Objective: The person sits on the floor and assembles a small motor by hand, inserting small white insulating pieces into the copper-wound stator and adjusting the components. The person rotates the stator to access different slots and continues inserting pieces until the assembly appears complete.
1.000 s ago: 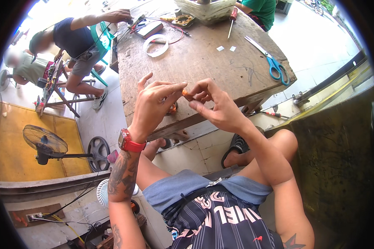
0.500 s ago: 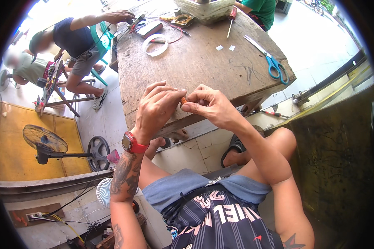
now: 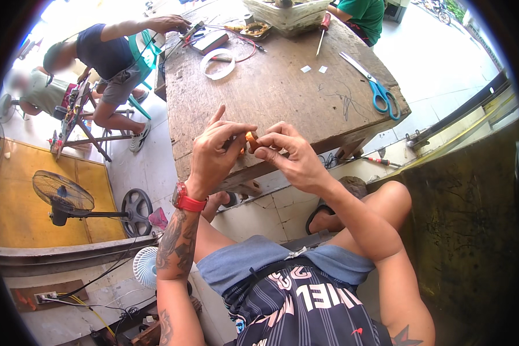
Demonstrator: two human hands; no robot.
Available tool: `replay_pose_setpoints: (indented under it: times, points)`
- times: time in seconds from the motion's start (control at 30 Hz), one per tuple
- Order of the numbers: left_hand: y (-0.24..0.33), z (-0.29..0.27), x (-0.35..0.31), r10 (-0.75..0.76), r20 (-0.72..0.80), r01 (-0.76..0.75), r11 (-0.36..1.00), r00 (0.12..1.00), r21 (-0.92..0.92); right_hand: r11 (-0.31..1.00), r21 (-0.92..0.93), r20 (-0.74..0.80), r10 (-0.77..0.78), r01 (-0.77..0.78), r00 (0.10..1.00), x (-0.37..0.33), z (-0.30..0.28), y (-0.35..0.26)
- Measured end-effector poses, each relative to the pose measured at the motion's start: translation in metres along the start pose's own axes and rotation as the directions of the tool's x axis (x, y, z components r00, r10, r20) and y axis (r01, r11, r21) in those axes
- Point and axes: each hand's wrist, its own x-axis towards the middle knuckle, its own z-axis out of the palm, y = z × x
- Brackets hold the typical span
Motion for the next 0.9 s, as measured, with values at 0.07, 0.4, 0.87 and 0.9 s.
replay_pose_setpoints:
  times: [0.07,0.4,0.87,0.9]
  points:
    - [0.001,-0.001,0.001,-0.023,0.008,0.023,1.000,1.000,0.002,0.997,0.049,0.034,0.051,-0.053,0.998,0.001,-0.001,0.000]
    - [0.014,0.004,-0.009,-0.062,-0.050,0.064,0.997,0.997,0.041,0.998,-0.011,0.013,0.069,-0.069,0.998,-0.003,-0.001,0.000]
    - [0.014,0.004,-0.012,0.053,-0.036,-0.032,0.903,0.998,0.429,0.998,0.061,-0.030,-0.033,0.035,0.999,-0.004,0.000,0.003]
    - [0.014,0.003,-0.012,0.051,-0.037,-0.032,0.913,0.998,0.406,0.995,0.104,-0.029,0.008,-0.005,1.000,-0.004,0.000,0.003]
